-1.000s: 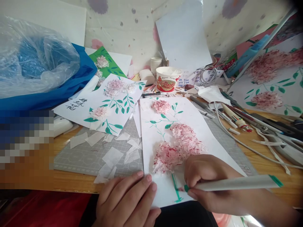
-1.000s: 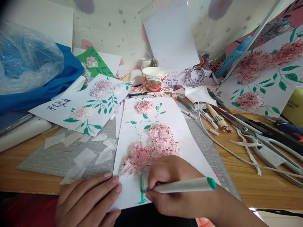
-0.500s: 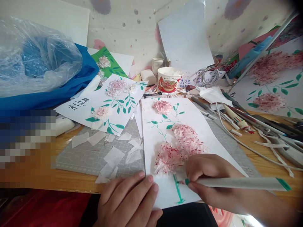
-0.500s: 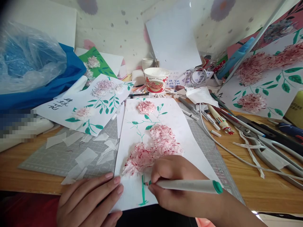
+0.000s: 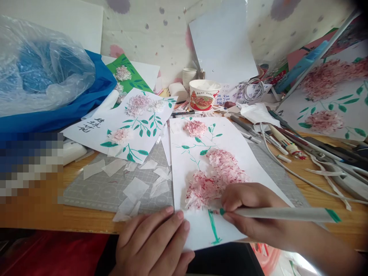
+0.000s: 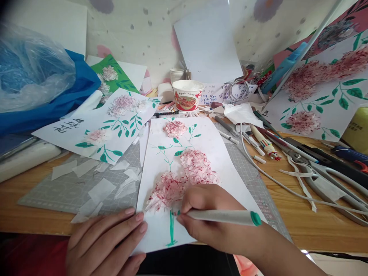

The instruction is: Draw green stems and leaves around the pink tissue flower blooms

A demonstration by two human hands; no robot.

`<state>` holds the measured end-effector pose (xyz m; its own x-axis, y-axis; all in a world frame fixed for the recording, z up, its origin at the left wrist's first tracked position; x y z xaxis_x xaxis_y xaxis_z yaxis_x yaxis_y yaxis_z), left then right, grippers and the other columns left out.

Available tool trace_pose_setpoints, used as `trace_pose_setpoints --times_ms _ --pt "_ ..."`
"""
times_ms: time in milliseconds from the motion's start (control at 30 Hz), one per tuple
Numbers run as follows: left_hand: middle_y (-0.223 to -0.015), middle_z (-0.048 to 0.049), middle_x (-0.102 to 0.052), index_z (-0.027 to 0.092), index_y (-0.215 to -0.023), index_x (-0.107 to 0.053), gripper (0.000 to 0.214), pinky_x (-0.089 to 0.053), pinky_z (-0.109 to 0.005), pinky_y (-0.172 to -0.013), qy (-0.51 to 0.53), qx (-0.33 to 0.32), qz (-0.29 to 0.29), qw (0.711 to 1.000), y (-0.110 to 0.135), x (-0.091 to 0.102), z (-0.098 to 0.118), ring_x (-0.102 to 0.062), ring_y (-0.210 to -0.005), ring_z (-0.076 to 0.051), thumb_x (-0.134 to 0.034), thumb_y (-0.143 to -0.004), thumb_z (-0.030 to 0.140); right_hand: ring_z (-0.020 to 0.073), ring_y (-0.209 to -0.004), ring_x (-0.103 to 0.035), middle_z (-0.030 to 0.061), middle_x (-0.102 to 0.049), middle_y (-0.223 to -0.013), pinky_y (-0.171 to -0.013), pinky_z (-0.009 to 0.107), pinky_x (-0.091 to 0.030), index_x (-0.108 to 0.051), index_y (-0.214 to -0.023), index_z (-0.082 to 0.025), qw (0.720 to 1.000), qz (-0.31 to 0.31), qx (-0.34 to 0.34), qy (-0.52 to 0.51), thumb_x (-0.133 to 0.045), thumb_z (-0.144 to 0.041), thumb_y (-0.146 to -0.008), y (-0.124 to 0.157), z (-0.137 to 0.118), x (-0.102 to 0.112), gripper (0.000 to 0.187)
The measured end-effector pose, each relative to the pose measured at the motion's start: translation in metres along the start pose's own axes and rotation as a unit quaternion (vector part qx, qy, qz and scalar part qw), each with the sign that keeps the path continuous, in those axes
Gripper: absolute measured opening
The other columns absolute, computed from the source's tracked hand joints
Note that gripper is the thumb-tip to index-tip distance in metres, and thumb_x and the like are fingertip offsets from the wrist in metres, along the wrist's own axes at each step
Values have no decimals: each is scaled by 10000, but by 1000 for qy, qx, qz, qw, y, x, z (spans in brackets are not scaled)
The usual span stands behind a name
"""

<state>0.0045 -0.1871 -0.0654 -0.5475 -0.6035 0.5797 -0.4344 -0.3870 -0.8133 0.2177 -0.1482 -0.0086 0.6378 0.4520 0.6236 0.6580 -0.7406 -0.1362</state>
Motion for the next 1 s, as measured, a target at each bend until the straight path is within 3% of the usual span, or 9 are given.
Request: trace_pose_setpoints --times_ms 133,300,433,600,733,867,1000 --pt "-812 -12 -664 196 -827 -638 205 -395 -321 -690 8 1 -21 1000 -1 2 2 -586 -813 -190 -484 -774 320 111 -599 -495 22 -526 -624 -533 219 -387 -447 -624 -162 999 -31 29 -30 -484 -180 -771 0 -1 1 153" --pt "-824 -15 -662 197 -840 -639 206 -402 -324 -684 10 -1 -21 1000 0 3 1 -585 -816 -197 -488 -767 317 114 -628 -501 38 -536 -677 -568 230 -389 -454 -659 -159 1000 -22 -11 2 -447 -181 -800 -1 -2 2 143" --pt "-824 -9 -661 204 -829 -642 209 -401 -318 -683 8 -2 -8 1000 2 1 0 -584 -811 -191 -481 -770 325 105 -589 -481 24 -512 -642 -531 218 -378 -444 -646 -156 999 -43 28 -10 -455 -189 -792 -1 -2 0 150" --pt "-800 3 -662 209 -782 -646 216 -401 -295 -671 -1 -3 9 1000 -2 0 1 -589 -786 -169 -467 -784 329 111 -622 -482 24 -513 -676 -563 232 -376 -436 -680 -166 1000 -9 0 26 -425 -183 -809 -3 0 0 131" --pt "-795 4 -661 204 -765 -646 234 -396 -292 -656 -10 -15 4 1000 -4 0 0 -593 -765 -165 -449 -800 326 96 -555 -451 1 -477 -608 -514 214 -361 -423 -650 -167 999 -33 14 4 -447 -181 -786 -2 -2 0 138" --pt "-796 1 -665 207 -787 -647 226 -388 -298 -659 -8 -19 6 1000 -2 0 -2 -590 -770 -170 -456 -795 329 89 -556 -438 -7 -471 -610 -514 206 -351 -423 -663 -166 1000 10 -8 28 -443 -170 -787 -2 -2 0 126" --pt "-801 -3 -665 199 -794 -647 216 -388 -299 -650 0 -24 2 1000 -1 0 -3 -586 -775 -174 -472 -786 325 89 -547 -445 -9 -468 -585 -502 201 -355 -420 -629 -163 1000 -23 10 10 -451 -160 -771 -3 -3 0 145"
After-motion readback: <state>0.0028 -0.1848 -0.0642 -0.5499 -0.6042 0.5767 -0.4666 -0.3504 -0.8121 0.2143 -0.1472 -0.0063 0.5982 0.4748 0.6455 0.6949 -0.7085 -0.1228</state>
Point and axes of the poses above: each hand's wrist, its own y-axis away from the middle knuckle, its own x-axis out of the back of the hand, z = x × y, the point moved 1 cm from there along -y, towards the middle knuckle
